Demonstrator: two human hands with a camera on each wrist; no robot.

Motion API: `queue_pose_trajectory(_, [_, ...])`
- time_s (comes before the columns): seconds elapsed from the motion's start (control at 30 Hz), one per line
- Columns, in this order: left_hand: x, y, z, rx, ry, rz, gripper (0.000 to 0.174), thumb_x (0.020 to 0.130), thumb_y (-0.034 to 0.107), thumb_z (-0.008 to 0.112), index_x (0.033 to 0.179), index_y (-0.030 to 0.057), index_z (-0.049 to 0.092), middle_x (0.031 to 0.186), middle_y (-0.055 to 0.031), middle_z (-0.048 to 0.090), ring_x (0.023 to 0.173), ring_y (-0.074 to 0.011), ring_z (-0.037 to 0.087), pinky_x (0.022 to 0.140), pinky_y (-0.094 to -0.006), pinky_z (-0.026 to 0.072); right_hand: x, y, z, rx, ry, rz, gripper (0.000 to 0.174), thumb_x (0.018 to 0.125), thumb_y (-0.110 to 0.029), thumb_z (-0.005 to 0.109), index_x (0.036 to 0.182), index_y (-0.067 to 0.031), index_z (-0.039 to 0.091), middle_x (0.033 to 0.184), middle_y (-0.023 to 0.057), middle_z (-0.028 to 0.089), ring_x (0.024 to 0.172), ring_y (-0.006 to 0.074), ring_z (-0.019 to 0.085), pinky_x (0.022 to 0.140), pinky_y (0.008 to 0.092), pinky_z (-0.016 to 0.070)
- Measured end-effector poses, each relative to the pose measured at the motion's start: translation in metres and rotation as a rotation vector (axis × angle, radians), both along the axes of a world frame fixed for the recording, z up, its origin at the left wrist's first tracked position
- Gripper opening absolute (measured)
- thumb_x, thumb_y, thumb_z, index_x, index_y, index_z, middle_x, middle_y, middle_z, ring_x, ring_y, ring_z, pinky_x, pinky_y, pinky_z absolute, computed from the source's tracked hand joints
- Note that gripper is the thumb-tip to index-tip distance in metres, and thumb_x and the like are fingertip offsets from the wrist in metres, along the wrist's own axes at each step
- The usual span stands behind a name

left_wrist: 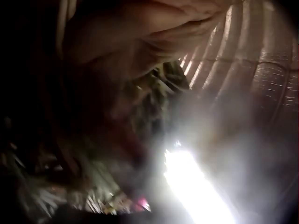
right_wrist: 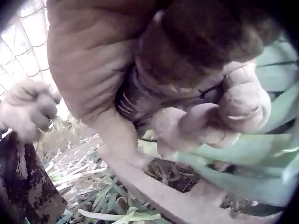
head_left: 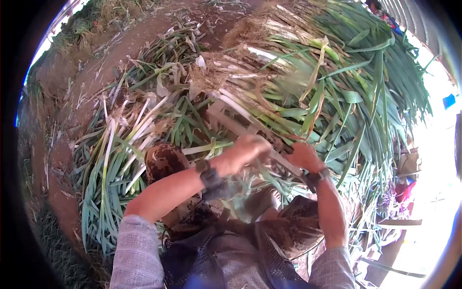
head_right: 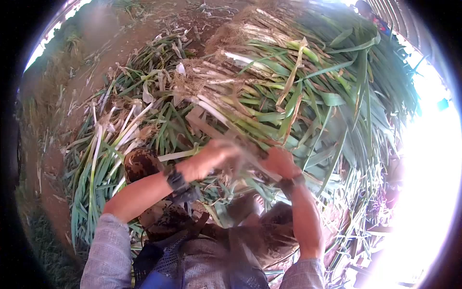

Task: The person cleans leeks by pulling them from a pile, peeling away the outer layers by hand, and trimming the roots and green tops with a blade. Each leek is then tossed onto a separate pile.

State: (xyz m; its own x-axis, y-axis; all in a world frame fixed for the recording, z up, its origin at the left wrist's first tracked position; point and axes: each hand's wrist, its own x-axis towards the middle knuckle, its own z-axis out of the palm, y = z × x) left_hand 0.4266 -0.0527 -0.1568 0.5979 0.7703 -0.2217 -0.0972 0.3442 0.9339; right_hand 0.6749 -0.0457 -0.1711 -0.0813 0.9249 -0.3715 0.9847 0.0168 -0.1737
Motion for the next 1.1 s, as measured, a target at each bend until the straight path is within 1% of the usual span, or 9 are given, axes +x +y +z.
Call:
queue_pose_trajectory(0.13, [0.007, 0.066, -0.098, -0.234, 0.015, 0.434, 0.022, 0.094, 0.023, 0.06, 0.107, 0.006, 0.058, 0.099, -0.0097, 0.066, 0.087, -0.0204, 0.068, 0.065, -0.0345, 0.0583, 0.035, -0.038, 0.015, -0.068, -0.023, -0.151, 0.051, 0.081, -0.052, 0.061, 0.096, -0.0044, 0.072, 0.092, 0.0246, 0.068, 0.09, 0.0419, 0.066, 0.083, 0.0472, 0.0519])
queue_pose_trajectory(0.4, [0.041, 0.094, -0.145, -0.253, -0.023, 0.594, 0.024, 0.094, 0.018, 0.057, 0.111, 0.0016, 0.054, 0.107, -0.0118, 0.061, 0.086, -0.0242, 0.069, 0.063, -0.0386, 0.0609, 0.073, -0.088, 0.021, -0.079, -0.006, -0.244, 0.044, 0.079, -0.047, 0.067, 0.093, -0.0048, 0.071, 0.077, 0.0205, 0.067, 0.078, 0.039, 0.066, 0.073, 0.0468, 0.0511])
queue_pose_trajectory(0.53, [0.044, 0.115, -0.141, -0.3, -0.027, 0.862, 0.015, 0.091, 0.021, 0.062, 0.095, 0.0062, 0.061, 0.076, -0.0051, 0.064, 0.06, -0.0153, 0.062, 0.039, -0.0328, 0.0462, 0.079, -0.104, 0.003, -0.069, 0.0, -0.049, 0.04, 0.08, -0.045, 0.068, 0.091, -0.0065, 0.071, 0.077, 0.0155, 0.069, 0.077, 0.037, 0.067, 0.071, 0.0429, 0.053])
queue_pose_trajectory(0.67, [0.031, 0.121, -0.141, -0.319, 0.001, 0.775, 0.016, 0.089, 0.024, 0.068, 0.092, 0.0113, 0.059, 0.078, -0.0019, 0.061, 0.062, -0.0127, 0.059, 0.039, -0.0305, 0.0426, 0.072, -0.106, 0.023, -0.048, 0.119, -0.275, 0.033, 0.08, -0.041, 0.069, 0.089, -0.0089, 0.071, 0.084, 0.0168, 0.069, 0.081, 0.0365, 0.066, 0.074, 0.0443, 0.052])
queue_pose_trajectory(0.77, [0.017, 0.121, -0.149, -0.29, -0.138, 0.726, 0.019, 0.087, 0.028, 0.071, 0.092, 0.0126, 0.06, 0.079, 0.0014, 0.059, 0.063, -0.011, 0.053, 0.042, -0.0296, 0.0418, 0.087, -0.109, 0.02, -0.04, 0.082, -0.192, 0.036, 0.08, -0.042, 0.069, 0.086, -0.0065, 0.07, 0.082, 0.0177, 0.068, 0.08, 0.037, 0.066, 0.073, 0.0443, 0.0515])
queue_pose_trajectory(0.83, [-0.003, 0.12, -0.138, -0.244, -0.174, 0.645, 0.02, 0.086, 0.031, 0.073, 0.089, 0.0143, 0.063, 0.081, 0.0043, 0.058, 0.068, -0.009, 0.051, 0.054, -0.0275, 0.0424, 0.089, -0.111, 0.026, -0.05, 0.127, -0.234, 0.037, 0.079, -0.042, 0.07, 0.086, -0.0055, 0.07, 0.078, 0.0174, 0.067, 0.079, 0.0377, 0.065, 0.073, 0.0446, 0.0509])
queue_pose_trajectory(0.9, [-0.028, 0.116, -0.11, -0.151, -0.281, 0.6, 0.022, 0.089, 0.033, 0.069, 0.093, 0.0111, 0.065, 0.078, 0.001, 0.06, 0.066, -0.0088, 0.051, 0.049, -0.0262, 0.0426, 0.095, -0.114, 0.022, -0.073, 0.19, -0.23, 0.037, 0.079, -0.042, 0.07, 0.086, -0.0054, 0.07, 0.078, 0.0178, 0.067, 0.078, 0.0383, 0.065, 0.071, 0.0453, 0.0507])
queue_pose_trajectory(0.97, [-0.055, 0.127, -0.126, -0.144, -0.337, 0.64, 0.023, 0.091, 0.031, 0.066, 0.099, 0.0089, 0.065, 0.083, -0.0014, 0.062, 0.073, -0.0146, 0.054, 0.062, -0.0329, 0.0449, 0.089, -0.118, 0.023, -0.067, 0.221, -0.243, 0.036, 0.079, -0.041, 0.071, 0.084, -0.0055, 0.07, 0.078, 0.0183, 0.067, 0.078, 0.0386, 0.065, 0.07, 0.0465, 0.0508])
queue_pose_trajectory(1.1, [-0.076, 0.122, -0.128, -0.201, -0.276, 0.573, 0.026, 0.092, 0.029, 0.066, 0.105, 0.007, 0.062, 0.093, -0.0057, 0.064, 0.083, -0.0198, 0.06, 0.069, -0.0375, 0.0474, 0.067, -0.109, 0.018, 0.069, 0.213, -0.039, 0.032, 0.078, -0.035, 0.071, 0.083, -0.0041, 0.067, 0.074, 0.0187, 0.066, 0.074, 0.0382, 0.065, 0.069, 0.0459, 0.0506])
